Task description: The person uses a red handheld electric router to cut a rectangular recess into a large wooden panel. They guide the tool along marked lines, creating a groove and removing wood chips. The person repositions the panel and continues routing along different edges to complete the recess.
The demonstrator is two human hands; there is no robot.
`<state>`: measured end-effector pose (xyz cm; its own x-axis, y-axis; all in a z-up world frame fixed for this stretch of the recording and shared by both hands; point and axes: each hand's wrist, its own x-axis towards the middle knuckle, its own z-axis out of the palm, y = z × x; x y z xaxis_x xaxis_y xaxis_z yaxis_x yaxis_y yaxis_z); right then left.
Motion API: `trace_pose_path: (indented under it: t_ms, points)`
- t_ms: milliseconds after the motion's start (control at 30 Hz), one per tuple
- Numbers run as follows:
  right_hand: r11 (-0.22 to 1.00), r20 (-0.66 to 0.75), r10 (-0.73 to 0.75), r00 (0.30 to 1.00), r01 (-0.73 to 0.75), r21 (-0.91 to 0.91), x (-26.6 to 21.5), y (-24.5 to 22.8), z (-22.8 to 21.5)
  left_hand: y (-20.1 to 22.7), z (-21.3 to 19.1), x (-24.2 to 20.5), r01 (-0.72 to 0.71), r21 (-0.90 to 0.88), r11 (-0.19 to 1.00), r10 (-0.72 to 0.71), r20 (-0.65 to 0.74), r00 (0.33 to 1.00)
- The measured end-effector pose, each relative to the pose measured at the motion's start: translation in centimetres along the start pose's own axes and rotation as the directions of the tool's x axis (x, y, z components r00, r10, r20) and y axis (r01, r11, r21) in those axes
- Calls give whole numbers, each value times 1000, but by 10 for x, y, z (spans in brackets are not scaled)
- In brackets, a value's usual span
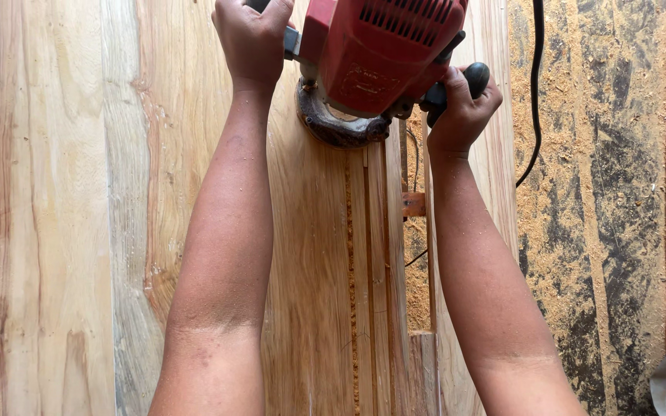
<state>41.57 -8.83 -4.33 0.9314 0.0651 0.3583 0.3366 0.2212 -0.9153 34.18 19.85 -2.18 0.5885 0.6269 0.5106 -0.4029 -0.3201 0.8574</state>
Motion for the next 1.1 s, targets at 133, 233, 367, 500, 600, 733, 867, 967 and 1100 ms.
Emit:
trace_pose_path:
  t_ms: [133,233,367,500,600,733,867,967,1100]
  points:
    - [1000,6,1,1000,-1,9,6,2,4,-3,1,7,1,-13,1000,-1,28,1000]
    - [1000,13,3,1000,-3,20,9,2,7,-4,3,11,14,-27,1000,-14,18,1000]
    - [1000,9,10,1000,-10,16,13,2,11,-5,3,17,15,-6,1000,-15,9,1000]
    - [997,-15,51,999,-51,59,20,4,13,-10,7,21,34,21,999,-35,7,999]
    - [999,21,11,1000,-11,35,24,9,13,-19,6,23,6,15,1000,-6,0,1000]
    - [993,-48,68,997,-63,102,27,20,7,-33,10,22,-49,27,998,49,-4,999]
    - [996,26,67,997,-69,56,29,19,9,-39,7,24,-122,82,989,124,-11,992]
    - [998,75,41,996,-44,39,30,12,6,-44,11,22,-94,98,991,96,-14,995]
    - [992,84,113,990,-117,46,28,10,10,-55,5,20,-46,92,995,47,-12,999]
